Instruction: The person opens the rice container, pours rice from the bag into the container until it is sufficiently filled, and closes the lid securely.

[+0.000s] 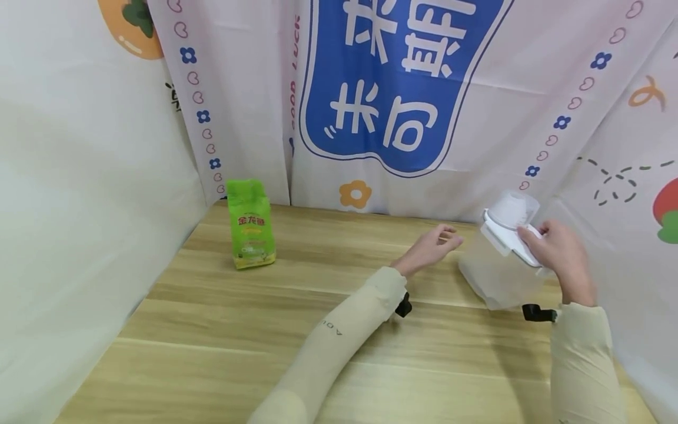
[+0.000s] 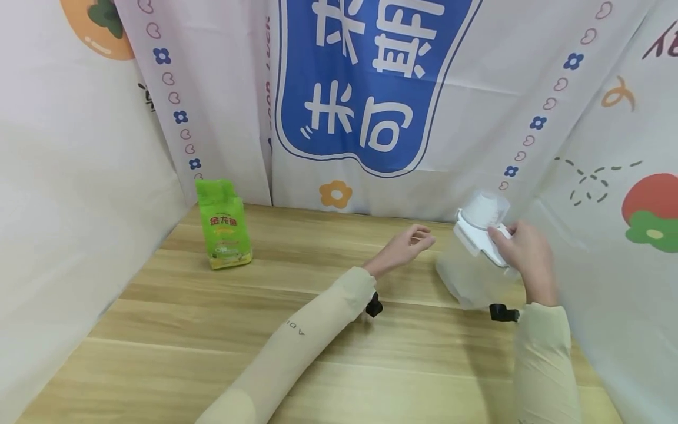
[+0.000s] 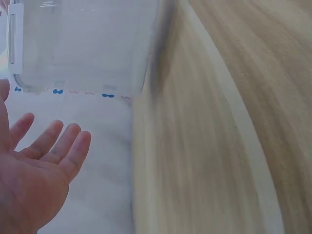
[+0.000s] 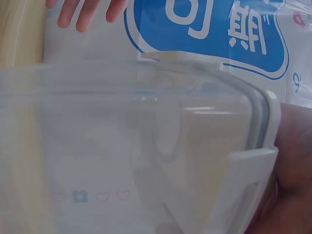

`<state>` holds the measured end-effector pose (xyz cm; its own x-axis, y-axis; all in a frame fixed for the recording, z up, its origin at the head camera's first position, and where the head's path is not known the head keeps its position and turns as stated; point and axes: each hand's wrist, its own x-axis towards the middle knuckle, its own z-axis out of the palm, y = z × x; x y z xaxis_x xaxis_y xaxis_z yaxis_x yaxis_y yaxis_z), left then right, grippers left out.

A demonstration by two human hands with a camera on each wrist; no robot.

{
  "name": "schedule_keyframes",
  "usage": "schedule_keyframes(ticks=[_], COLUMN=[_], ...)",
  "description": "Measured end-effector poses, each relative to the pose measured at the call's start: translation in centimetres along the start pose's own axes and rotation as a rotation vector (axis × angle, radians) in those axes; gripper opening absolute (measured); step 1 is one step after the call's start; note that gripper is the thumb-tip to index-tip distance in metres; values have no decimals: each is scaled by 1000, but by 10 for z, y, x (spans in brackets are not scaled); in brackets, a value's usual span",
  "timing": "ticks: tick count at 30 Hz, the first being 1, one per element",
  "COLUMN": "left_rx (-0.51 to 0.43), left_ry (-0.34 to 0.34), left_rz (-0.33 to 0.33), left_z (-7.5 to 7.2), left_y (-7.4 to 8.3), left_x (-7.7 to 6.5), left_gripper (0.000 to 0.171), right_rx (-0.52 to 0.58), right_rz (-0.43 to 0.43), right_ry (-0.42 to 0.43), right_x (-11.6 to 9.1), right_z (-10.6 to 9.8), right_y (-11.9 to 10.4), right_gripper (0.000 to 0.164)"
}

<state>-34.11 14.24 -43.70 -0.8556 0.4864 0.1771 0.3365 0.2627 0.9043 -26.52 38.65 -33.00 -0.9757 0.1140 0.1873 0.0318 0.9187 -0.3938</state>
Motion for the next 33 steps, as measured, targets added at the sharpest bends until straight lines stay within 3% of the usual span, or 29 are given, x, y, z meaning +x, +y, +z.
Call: schedule_keyframes(ticks=[11,17,21,33], left_rx=[30,22,0,63], left_ry=[-70,-122,-153,-149], left_rz=[-13,13,-4,7], left_z=[-21,-36,-46,-67], left_y=[-3,0,1,0], left_x=[-12,-13,-18,-38], left_gripper=[66,73,79,90], right_rx=[147,232,277,363], right_rz=[-32,-86,-134,-224], right_ry=[-2,-10,10,9], right_x=[-4,-3,0,5], right_z=[5,9,14,29], right_y=[-9,-19,-26,-44], right_gripper=[55,48,41,35])
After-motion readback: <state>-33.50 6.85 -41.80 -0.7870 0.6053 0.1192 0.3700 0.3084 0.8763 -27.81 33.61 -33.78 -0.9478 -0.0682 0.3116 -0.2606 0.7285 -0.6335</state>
